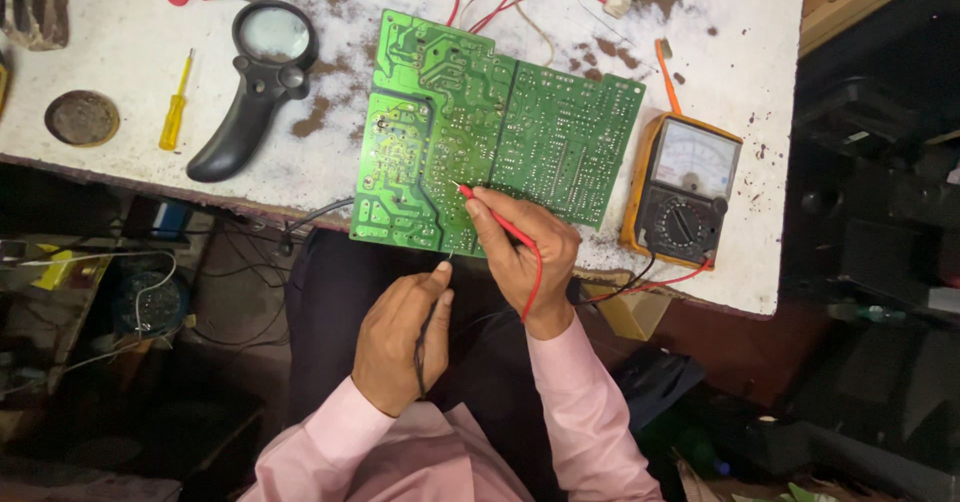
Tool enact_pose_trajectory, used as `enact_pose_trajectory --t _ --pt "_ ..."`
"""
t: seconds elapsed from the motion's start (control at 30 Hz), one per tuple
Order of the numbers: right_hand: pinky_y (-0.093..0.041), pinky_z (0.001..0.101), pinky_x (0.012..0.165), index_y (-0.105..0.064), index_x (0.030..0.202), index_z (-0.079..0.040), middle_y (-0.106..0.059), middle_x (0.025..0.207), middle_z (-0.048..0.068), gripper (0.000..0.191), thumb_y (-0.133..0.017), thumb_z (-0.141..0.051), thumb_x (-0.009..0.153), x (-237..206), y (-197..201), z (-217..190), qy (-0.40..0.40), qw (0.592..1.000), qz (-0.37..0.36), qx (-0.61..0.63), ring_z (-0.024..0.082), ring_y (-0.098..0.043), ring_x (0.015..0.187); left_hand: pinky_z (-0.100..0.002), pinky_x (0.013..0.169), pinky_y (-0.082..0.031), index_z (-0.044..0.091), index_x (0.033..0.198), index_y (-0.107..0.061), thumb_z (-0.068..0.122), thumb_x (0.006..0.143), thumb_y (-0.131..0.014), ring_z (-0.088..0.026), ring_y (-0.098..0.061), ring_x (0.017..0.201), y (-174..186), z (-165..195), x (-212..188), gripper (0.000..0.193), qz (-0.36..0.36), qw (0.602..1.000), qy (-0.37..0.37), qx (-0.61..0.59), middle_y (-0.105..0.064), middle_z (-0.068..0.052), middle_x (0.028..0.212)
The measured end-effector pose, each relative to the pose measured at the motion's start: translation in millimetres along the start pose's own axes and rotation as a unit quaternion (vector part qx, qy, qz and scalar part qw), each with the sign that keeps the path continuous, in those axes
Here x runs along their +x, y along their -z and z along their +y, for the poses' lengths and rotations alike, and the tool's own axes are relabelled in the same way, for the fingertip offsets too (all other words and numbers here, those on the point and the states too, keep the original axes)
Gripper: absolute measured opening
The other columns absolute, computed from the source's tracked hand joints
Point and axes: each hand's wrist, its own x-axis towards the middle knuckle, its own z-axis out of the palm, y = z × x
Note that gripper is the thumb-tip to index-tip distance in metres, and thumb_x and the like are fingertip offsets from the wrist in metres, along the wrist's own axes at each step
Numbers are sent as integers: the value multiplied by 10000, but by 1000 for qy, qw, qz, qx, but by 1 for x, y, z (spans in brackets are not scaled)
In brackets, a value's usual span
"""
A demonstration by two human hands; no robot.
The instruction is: The person uses a multimeter to test points on a green circuit board. They hold the black probe on one spot and move the red probe across multiple test points while observing the meter. The board remains on the workbench throughout.
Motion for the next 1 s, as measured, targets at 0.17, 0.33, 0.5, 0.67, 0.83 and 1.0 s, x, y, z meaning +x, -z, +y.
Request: enact_pose_trajectory --t 0.17,0.33,0.5,0.67,0.83,1.0 --pt "-607 272 773 -760 1125 -49 -789 1032 116 172 -783 -42 955 -1 2 4 20 999 -8 47 153 -769 875 -403 769 -561 -63 1190 -641 -74 907 -678 -369 -698 888 -9 -4 -7 285 4 1000 -3 19 -694 -219 1018" --pt "-565 267 662 -786 1083 -58 -783 909 99 181 -831 -71 908 -4 11 2 -15 999 -21 -29 145 -747 742 -399 815 -569 -47 1157 -644 -76 926 -661 -378 -711 933 -17 -1 -10 233 -3 999 29 21 -702 -227 1062" --pt "-604 268 741 -769 1108 -59 -788 995 99 183 -810 -70 930 -2 7 1 13 1000 -8 -8 152 -774 841 -401 807 -567 -56 1166 -641 -80 922 -656 -379 -708 921 -11 1 -7 246 2 1000 16 20 -696 -228 1047" --pt "-611 268 767 -771 1107 -48 -794 1027 100 178 -805 -54 933 -4 2 3 19 1000 -2 7 146 -777 866 -398 770 -556 -67 1177 -637 -94 917 -666 -369 -691 875 -4 1 -4 263 8 1000 -2 1 -679 -215 987" --pt "-588 248 710 -774 1107 -34 -800 980 101 171 -803 -51 940 -4 2 2 -1 1000 -4 20 122 -757 798 -394 753 -546 -87 1187 -632 -110 905 -667 -356 -678 847 -1 2 0 285 5 1000 -8 4 -665 -202 947" --pt "-588 243 709 -771 1101 -31 -797 977 100 165 -807 -54 942 -3 2 1 12 1000 -4 11 116 -757 793 -394 767 -544 -89 1197 -628 -103 906 -669 -353 -673 856 1 3 0 294 -2 1000 -10 0 -661 -196 945"
